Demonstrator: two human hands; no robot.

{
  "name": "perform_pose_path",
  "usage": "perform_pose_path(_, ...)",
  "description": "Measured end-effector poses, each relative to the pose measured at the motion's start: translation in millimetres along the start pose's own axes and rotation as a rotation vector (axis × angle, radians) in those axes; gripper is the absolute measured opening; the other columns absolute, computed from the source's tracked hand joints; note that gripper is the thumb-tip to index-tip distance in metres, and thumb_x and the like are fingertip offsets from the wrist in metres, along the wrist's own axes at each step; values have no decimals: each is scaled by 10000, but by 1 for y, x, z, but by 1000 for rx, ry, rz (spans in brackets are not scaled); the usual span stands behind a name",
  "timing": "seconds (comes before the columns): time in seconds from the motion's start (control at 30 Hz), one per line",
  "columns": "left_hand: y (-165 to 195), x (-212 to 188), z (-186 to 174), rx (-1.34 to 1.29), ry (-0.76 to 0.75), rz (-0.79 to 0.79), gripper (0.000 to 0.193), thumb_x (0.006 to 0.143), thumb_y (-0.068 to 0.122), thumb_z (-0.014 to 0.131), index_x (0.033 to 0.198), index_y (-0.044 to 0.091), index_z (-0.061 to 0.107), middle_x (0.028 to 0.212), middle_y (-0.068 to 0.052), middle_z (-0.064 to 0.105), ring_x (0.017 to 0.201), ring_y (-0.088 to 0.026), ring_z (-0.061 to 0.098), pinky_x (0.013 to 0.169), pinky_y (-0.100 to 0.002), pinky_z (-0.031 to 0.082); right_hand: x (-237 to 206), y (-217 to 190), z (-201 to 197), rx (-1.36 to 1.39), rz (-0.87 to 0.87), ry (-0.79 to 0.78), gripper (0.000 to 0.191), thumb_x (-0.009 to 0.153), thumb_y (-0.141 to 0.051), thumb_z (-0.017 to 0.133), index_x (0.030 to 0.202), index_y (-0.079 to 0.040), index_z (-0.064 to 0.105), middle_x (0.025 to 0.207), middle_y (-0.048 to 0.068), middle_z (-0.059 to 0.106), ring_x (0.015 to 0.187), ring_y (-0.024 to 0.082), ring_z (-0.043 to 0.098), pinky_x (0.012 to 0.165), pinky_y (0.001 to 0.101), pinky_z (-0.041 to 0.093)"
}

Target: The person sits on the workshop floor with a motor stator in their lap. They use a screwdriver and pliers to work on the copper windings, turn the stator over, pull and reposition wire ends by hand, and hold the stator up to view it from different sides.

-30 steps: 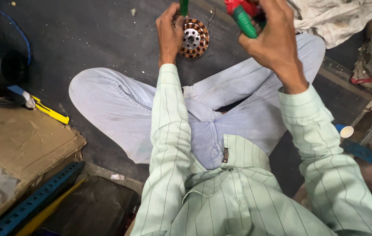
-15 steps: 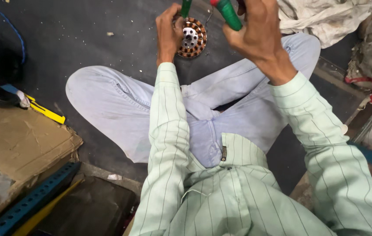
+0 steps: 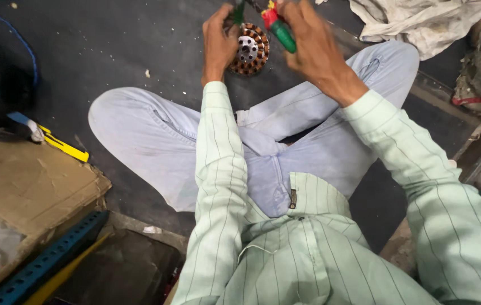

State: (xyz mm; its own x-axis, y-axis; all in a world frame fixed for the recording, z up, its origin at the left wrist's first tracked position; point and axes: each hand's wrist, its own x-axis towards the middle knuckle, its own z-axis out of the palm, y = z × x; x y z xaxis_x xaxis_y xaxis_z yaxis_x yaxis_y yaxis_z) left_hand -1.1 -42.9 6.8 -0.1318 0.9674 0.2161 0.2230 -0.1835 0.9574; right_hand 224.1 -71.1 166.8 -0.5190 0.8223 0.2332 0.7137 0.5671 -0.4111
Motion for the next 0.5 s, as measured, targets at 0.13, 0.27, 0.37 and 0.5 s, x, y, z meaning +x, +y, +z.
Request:
perform_pose_path(0.13,0,2,-5,214,43,256,427,828,-18,785,1230,-60,647,1096,-207,686,981,-363,663,848,-384,545,-9,-5,-8,84,90,-76,587,807,41,788,1354,-64,602,1149,189,592,1011,433,609,814,511,498)
perform_pose_path(0.27,3,6,-11,-84,-73,-104,202,958,18,694,1156,56,720,1098,-96,815,1017,-239,800,944,-355,614,-26,-9,-11,164,129,-22,668,759,36,796,1384,-33,570,1165,183,596,1060,395,634,826,451,540)
perform_pose_path(0.37,13,7,-5,65,20,59,226,919,8,699,1140,53,714,1112,-116,794,1045,-282,770,968,-376,582,-37,-6,-10,241,221,-36,637,803,49,772,1400,-44,571,1172,165,603,1074,347,657,817,393,567)
perform_pose_path(0.5,31,-1,0,277,-117,375,372,742,-69,741,1097,36,701,1104,-184,738,1005,-424,679,896,-423,534,-45,3,-10,224,242,20,639,794,48,777,1393,-33,568,1198,153,612,1080,316,663,806,374,566)
